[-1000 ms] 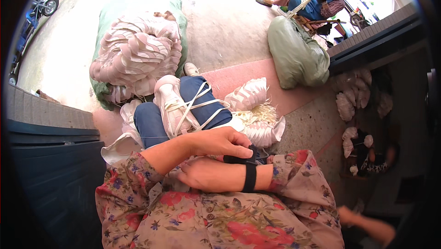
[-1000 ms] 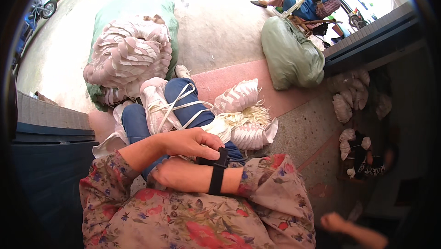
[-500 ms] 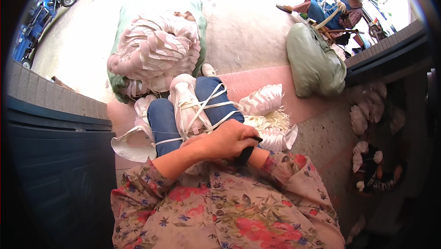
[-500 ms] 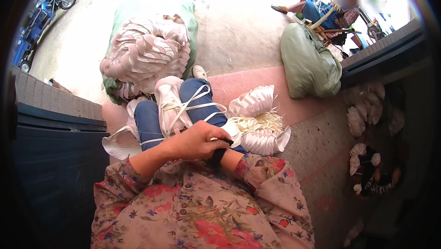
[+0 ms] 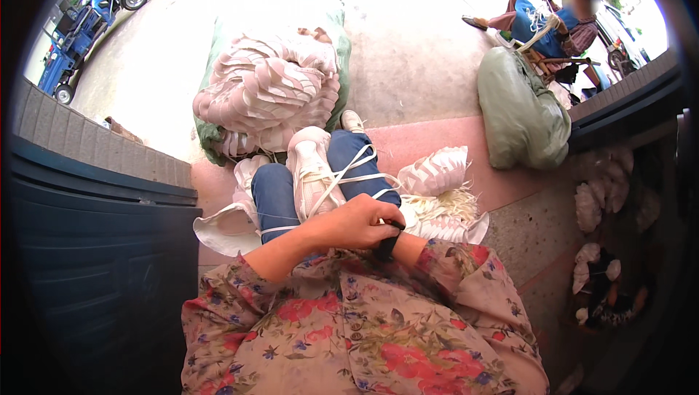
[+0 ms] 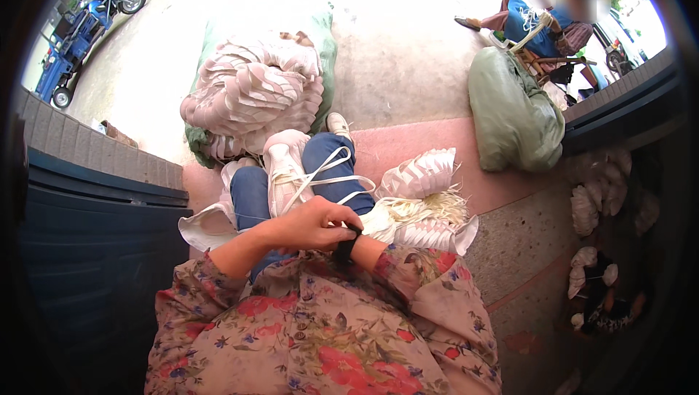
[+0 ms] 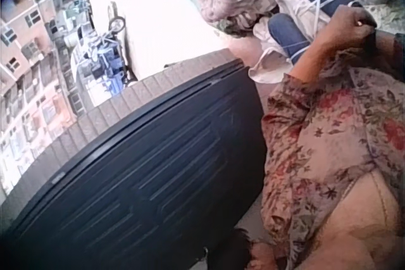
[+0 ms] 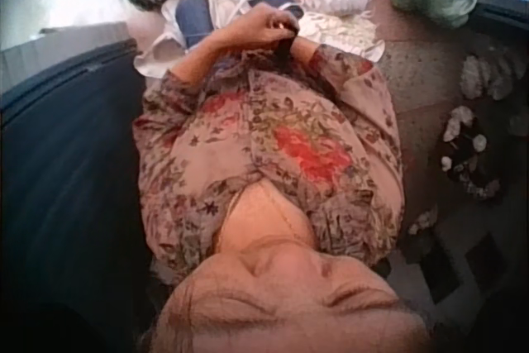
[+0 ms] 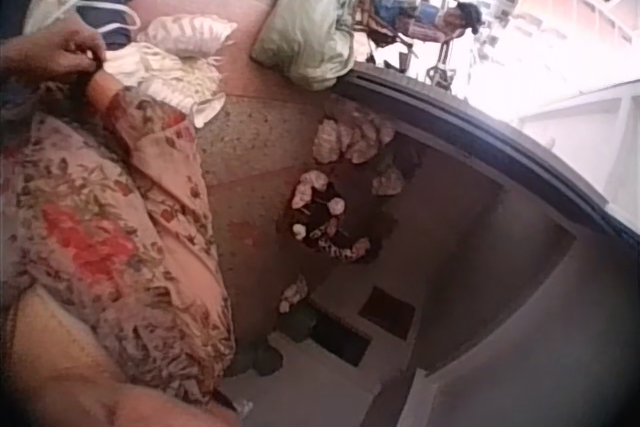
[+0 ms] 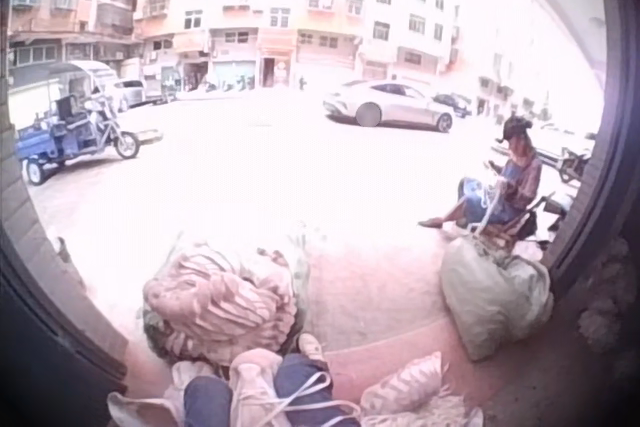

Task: The recorder is threading and tying laces on white shoe uppers.

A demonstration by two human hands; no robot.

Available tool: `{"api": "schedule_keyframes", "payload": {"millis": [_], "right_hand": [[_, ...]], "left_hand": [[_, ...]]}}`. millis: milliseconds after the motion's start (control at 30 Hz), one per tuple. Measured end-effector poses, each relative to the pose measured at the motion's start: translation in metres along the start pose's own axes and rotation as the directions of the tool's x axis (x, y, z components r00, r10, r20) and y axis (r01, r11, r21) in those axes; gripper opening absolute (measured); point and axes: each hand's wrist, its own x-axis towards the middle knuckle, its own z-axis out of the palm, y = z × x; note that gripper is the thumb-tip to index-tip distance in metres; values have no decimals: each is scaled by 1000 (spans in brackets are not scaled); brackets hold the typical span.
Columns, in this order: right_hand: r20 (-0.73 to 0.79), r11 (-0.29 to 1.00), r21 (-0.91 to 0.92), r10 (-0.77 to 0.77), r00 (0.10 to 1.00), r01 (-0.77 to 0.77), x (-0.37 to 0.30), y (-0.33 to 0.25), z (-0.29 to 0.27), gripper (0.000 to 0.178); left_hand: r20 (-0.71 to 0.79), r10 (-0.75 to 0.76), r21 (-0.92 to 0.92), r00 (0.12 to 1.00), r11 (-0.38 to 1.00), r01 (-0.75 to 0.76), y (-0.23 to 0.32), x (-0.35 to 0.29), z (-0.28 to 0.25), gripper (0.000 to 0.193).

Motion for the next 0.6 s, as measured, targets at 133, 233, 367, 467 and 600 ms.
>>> {"api": "schedule_keyframes", "payload": {"millis": [133, 233, 367, 467, 600], "right_hand": [[-76, 993, 117, 19, 997, -10, -18, 0, 6, 31], [-149, 979, 201, 34, 988, -3, 1, -15, 14, 29], [-212, 956, 293, 80, 974, -14, 12, -38, 21, 27], [-243, 944, 330, 94, 966, -9, 15, -48, 12, 27], [-151, 845, 531, 29, 988, 56, 16, -64, -3, 22]], "left_hand": [[56, 35, 131, 998, 991, -42, -5, -15, -5, 28], [8, 256, 499, 967, 836, -226, 0, -19, -3, 34], [-3, 357, 823, 934, 532, -200, 9, -29, -6, 37], [-53, 472, 855, 880, 476, -204, 11, -31, -8, 33], [-550, 589, 603, 592, 771, -207, -16, -60, -12, 17]]}}
